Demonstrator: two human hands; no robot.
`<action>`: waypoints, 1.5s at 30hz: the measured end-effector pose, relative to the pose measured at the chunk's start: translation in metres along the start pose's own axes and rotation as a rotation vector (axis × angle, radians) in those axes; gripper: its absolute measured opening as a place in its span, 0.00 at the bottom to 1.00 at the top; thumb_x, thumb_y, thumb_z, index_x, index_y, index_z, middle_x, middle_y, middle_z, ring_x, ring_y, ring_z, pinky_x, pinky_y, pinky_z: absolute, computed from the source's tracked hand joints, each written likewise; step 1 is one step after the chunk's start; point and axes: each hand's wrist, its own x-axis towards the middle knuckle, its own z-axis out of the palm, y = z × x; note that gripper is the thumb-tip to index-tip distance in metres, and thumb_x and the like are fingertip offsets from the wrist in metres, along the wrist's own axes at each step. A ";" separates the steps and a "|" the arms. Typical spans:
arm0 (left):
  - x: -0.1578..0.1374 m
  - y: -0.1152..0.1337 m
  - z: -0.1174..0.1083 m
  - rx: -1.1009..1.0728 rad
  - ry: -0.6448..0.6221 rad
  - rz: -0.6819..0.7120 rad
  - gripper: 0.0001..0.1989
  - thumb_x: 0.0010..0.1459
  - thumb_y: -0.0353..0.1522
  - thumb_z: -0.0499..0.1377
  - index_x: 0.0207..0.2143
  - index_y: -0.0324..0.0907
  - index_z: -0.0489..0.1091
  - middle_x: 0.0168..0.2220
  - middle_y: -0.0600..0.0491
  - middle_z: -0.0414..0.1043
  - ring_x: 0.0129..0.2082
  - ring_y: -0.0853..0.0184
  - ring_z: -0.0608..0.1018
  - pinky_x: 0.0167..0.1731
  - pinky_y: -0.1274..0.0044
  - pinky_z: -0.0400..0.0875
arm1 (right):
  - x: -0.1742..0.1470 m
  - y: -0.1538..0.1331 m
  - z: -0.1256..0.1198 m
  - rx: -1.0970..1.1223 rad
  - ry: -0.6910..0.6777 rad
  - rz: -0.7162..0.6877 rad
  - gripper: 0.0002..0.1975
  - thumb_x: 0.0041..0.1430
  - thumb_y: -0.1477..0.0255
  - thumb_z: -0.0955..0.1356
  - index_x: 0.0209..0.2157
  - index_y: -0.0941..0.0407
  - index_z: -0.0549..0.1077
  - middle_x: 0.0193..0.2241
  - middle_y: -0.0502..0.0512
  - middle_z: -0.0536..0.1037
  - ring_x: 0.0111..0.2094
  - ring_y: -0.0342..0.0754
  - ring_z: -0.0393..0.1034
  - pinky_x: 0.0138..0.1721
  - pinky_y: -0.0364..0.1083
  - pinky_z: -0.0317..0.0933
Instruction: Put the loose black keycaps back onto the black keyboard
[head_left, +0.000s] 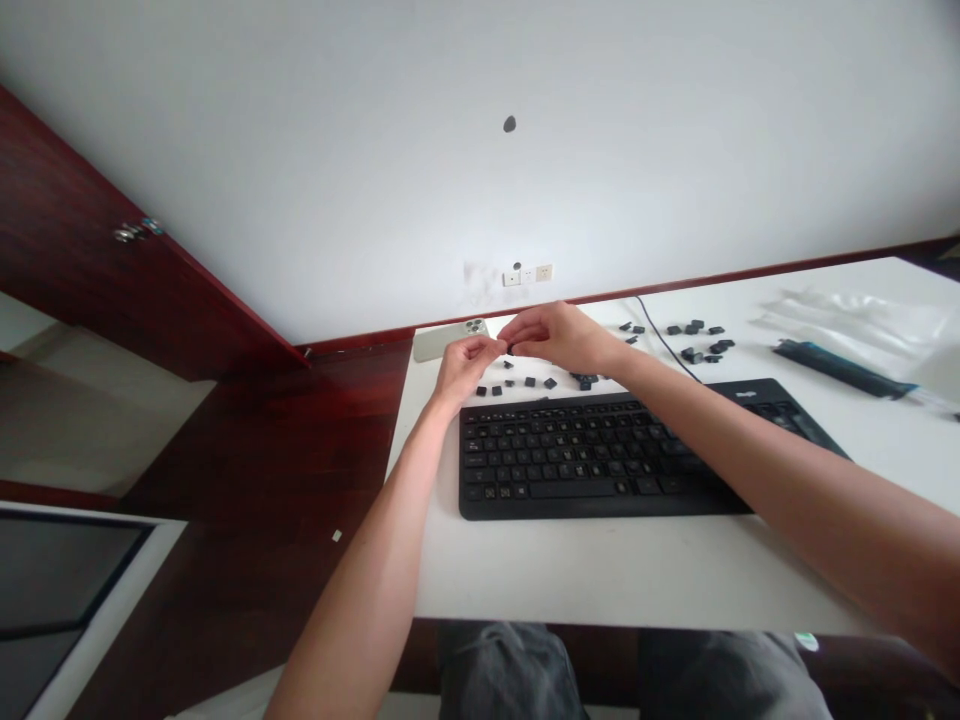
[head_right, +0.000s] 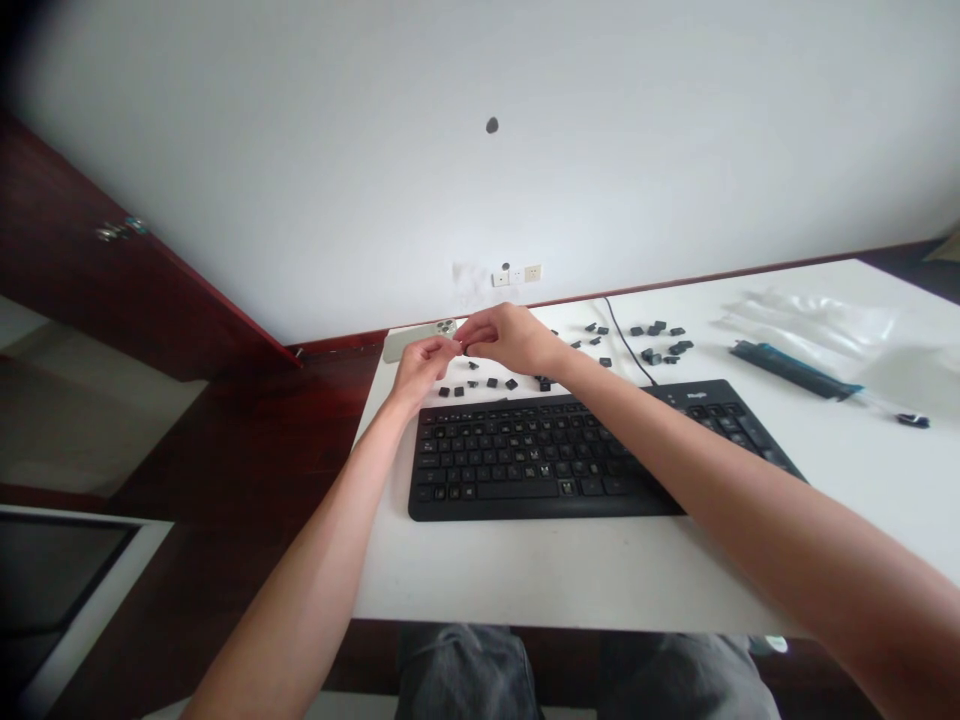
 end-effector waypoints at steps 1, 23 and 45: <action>0.000 0.000 0.000 0.001 -0.003 -0.004 0.26 0.51 0.55 0.72 0.32 0.40 0.81 0.19 0.57 0.65 0.23 0.71 0.68 0.26 0.78 0.61 | -0.001 -0.002 0.001 -0.056 0.010 -0.030 0.14 0.57 0.77 0.72 0.44 0.54 0.84 0.37 0.53 0.88 0.43 0.52 0.84 0.46 0.48 0.76; -0.003 0.008 0.002 -0.171 -0.104 -0.106 0.31 0.54 0.57 0.69 0.22 0.43 0.63 0.17 0.63 0.46 0.18 0.76 0.50 0.21 0.75 0.43 | -0.008 -0.021 0.008 -0.255 0.169 -0.191 0.14 0.60 0.78 0.73 0.48 0.54 0.82 0.37 0.52 0.88 0.42 0.52 0.83 0.51 0.51 0.73; -0.005 0.020 0.000 -0.485 -0.109 -0.243 0.22 0.57 0.47 0.73 0.38 0.37 0.79 0.19 0.66 0.40 0.17 0.78 0.49 0.18 0.79 0.45 | -0.010 -0.017 0.010 -0.494 0.234 -0.414 0.15 0.63 0.78 0.68 0.46 0.53 0.84 0.42 0.55 0.86 0.43 0.53 0.79 0.47 0.51 0.70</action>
